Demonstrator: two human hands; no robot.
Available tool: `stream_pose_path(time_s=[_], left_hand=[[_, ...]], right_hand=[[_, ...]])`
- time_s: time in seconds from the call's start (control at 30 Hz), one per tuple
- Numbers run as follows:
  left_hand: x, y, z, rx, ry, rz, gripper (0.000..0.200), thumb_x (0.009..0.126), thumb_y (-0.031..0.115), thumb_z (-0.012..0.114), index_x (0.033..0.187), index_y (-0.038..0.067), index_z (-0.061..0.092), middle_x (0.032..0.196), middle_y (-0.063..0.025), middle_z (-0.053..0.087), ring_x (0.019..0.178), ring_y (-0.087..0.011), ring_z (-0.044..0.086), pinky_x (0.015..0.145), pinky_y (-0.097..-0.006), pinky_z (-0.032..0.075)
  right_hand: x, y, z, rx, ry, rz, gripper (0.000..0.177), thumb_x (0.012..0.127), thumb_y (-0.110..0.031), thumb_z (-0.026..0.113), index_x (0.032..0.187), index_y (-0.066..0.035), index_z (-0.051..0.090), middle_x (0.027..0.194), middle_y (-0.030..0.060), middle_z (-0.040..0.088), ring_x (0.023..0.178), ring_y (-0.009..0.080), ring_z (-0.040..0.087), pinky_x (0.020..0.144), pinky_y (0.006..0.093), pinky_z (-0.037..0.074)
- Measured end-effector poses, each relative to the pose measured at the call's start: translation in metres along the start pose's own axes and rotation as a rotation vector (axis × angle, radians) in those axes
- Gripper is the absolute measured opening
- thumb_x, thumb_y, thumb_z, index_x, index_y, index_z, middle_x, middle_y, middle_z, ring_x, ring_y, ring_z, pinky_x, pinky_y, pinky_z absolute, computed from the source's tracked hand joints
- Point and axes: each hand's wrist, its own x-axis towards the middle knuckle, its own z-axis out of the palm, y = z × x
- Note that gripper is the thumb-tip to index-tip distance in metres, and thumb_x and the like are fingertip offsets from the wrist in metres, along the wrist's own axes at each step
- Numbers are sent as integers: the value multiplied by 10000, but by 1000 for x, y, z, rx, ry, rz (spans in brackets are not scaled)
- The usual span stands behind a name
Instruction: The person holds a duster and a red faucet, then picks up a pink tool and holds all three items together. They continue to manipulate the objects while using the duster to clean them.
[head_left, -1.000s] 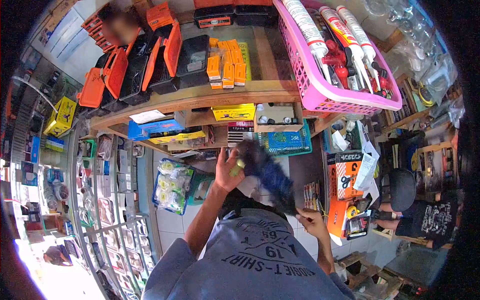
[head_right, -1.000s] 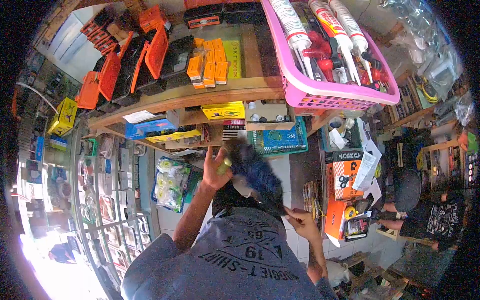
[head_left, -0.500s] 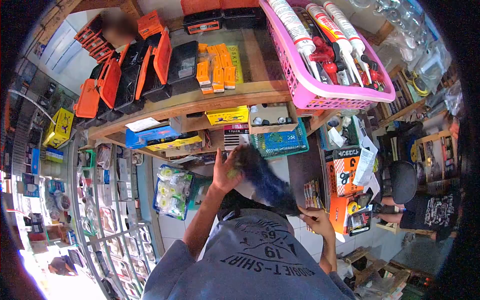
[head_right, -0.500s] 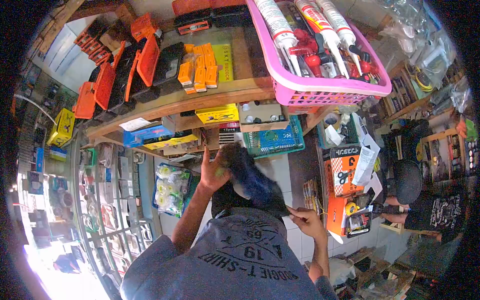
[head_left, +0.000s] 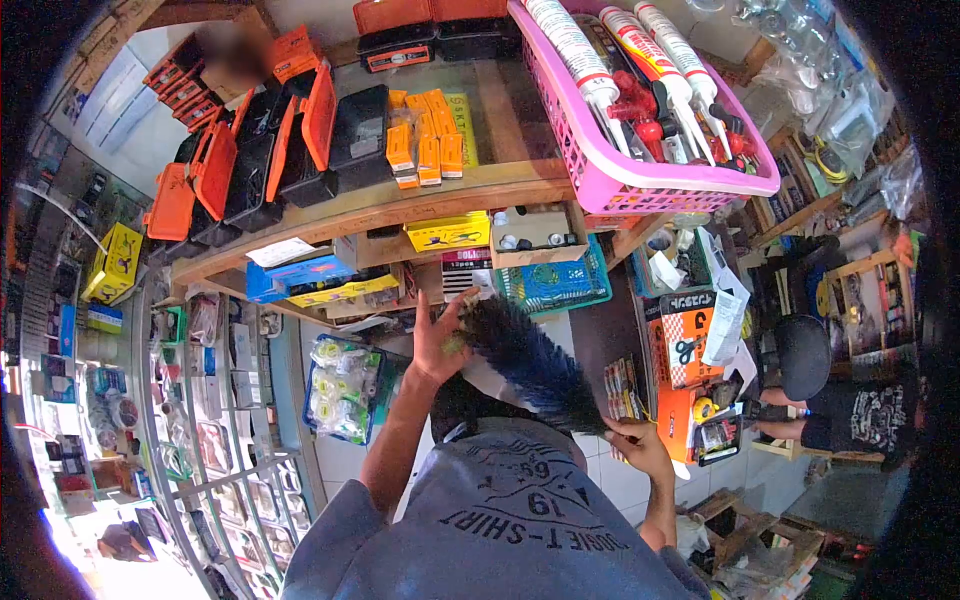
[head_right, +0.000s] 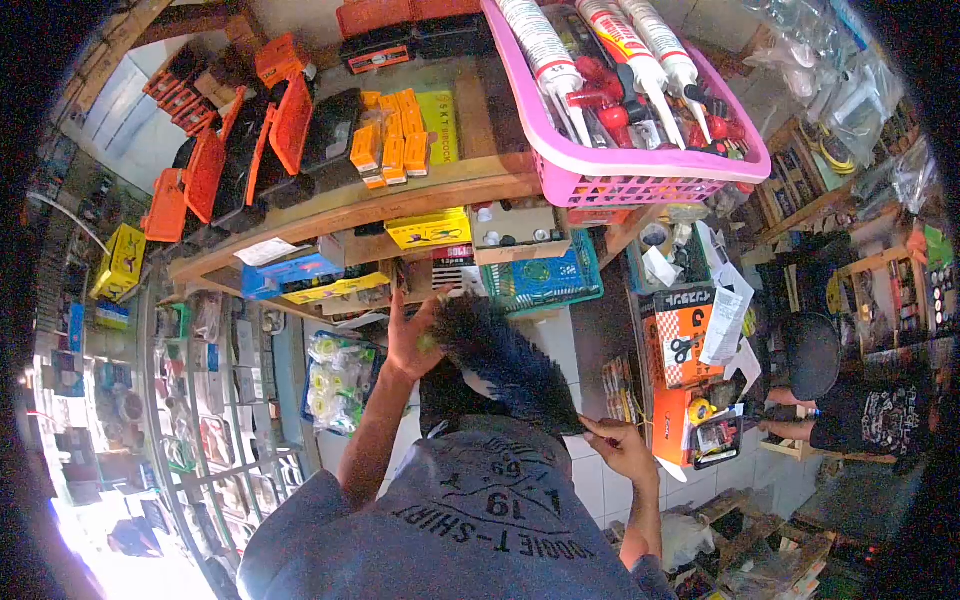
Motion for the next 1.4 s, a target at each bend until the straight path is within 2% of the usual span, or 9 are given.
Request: stream_pose_path(time_s=[0.1,0.33,0.53,0.6,0.63,0.8,0.9,1.3,1.4], left_hand=[[9,-10,-2,-61,162,-79,825,872,734,354,1374,90,476,1353,-119,528,1238,-310,487,1068,-478,336],[1,2,7,42,-14,-21,829,871,737,351,1371,87,469,1306,-131,555,1168,-291,545,1004,-453,406],[0,-10,-6,-58,160,-115,762,865,715,420,1320,112,517,1231,-110,608,1068,-286,601,858,-434,503],[5,-10,-37,-310,-307,-193,766,863,716,422,1310,104,529,1241,-103,606,1098,-297,594,899,-466,486],[-4,-6,11,-55,80,-61,799,865,730,389,1347,99,486,1267,-116,586,1147,-306,572,938,-482,468],[-11,14,10,44,33,25,822,886,722,343,1423,101,371,1323,-137,535,1180,-319,548,936,-497,472],[-4,5,10,58,63,8,770,882,704,376,1404,140,429,1299,-108,559,1195,-319,511,1026,-524,362],[-7,7,14,241,68,143,690,938,632,354,1388,113,414,1297,-126,540,1174,-290,546,968,-533,439],[-8,3,16,213,120,175,702,908,661,369,1374,143,448,1356,-98,508,1279,-277,445,965,-580,385]], right_hand=[[4,-14,2,17,-3,83,373,878,-79,670,1244,-141,632,706,11,498,620,86,397,553,244,361],[-6,8,-5,47,6,94,377,873,-66,675,1244,-118,629,702,3,496,635,81,402,570,239,365],[4,-4,8,41,60,37,371,873,-60,674,1238,-105,632,701,6,492,647,82,424,585,235,371],[7,-8,12,92,14,87,370,874,-60,674,1239,-105,632,705,8,501,646,83,429,585,233,374],[5,-6,12,91,16,84,370,874,-60,674,1239,-105,632,705,8,501,646,83,429,585,233,374],[-12,15,12,117,33,99,353,891,-73,656,1241,-100,630,715,0,492,645,79,433,576,236,372],[-5,5,17,164,24,150,344,891,-74,657,1233,-90,633,732,6,538,628,76,436,562,237,371],[-4,-15,11,40,163,74,369,886,-67,655,1251,-103,621,691,-24,473,636,68,415,585,225,358],[-4,-19,10,35,35,108,370,890,-63,646,1256,-105,618,685,-29,472,646,65,421,588,220,368]])
